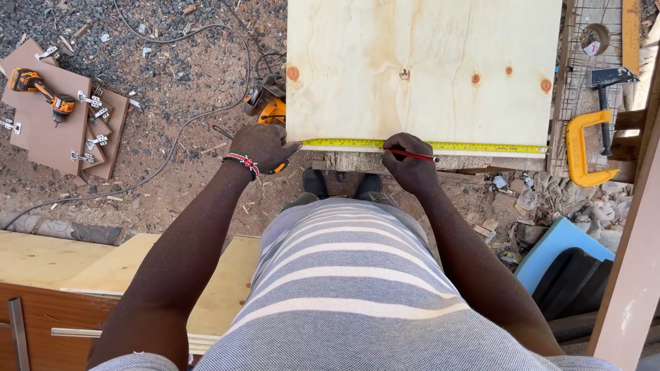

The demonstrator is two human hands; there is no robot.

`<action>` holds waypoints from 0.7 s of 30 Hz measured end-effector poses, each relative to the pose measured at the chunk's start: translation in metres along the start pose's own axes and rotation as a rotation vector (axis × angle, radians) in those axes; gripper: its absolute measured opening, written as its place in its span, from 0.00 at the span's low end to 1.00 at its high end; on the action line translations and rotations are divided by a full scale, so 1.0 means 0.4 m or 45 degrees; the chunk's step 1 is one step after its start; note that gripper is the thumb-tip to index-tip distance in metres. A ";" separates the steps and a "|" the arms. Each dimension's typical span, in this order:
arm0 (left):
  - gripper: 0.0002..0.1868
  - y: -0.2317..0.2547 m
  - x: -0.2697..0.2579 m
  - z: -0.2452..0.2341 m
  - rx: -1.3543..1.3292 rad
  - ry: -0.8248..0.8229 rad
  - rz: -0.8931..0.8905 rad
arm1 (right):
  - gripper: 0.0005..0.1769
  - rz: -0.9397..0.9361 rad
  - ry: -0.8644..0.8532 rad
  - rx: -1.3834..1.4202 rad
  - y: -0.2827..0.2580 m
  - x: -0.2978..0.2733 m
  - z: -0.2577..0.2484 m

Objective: Measuring wood panels with a tape measure and pencil, then cutting them with a circular saw.

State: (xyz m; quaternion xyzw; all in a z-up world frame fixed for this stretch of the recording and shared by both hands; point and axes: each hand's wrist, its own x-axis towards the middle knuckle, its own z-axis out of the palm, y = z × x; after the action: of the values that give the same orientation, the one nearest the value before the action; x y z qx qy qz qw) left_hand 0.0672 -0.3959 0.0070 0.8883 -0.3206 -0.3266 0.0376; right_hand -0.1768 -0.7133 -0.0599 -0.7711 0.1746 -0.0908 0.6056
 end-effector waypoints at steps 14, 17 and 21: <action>0.27 0.012 -0.010 -0.010 -0.014 -0.012 -0.034 | 0.09 0.001 -0.022 -0.015 0.008 0.002 -0.006; 0.28 0.011 -0.009 -0.010 -0.016 -0.015 -0.034 | 0.09 0.028 -0.028 -0.013 0.008 0.004 -0.004; 0.29 0.010 -0.001 -0.006 -0.011 -0.020 -0.036 | 0.09 0.029 -0.062 -0.018 0.008 0.006 -0.010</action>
State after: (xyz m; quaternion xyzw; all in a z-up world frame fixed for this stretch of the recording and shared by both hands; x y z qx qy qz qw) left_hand 0.0662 -0.3992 0.0100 0.8900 -0.3069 -0.3354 0.0344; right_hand -0.1766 -0.7183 -0.0621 -0.7753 0.1689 -0.0639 0.6052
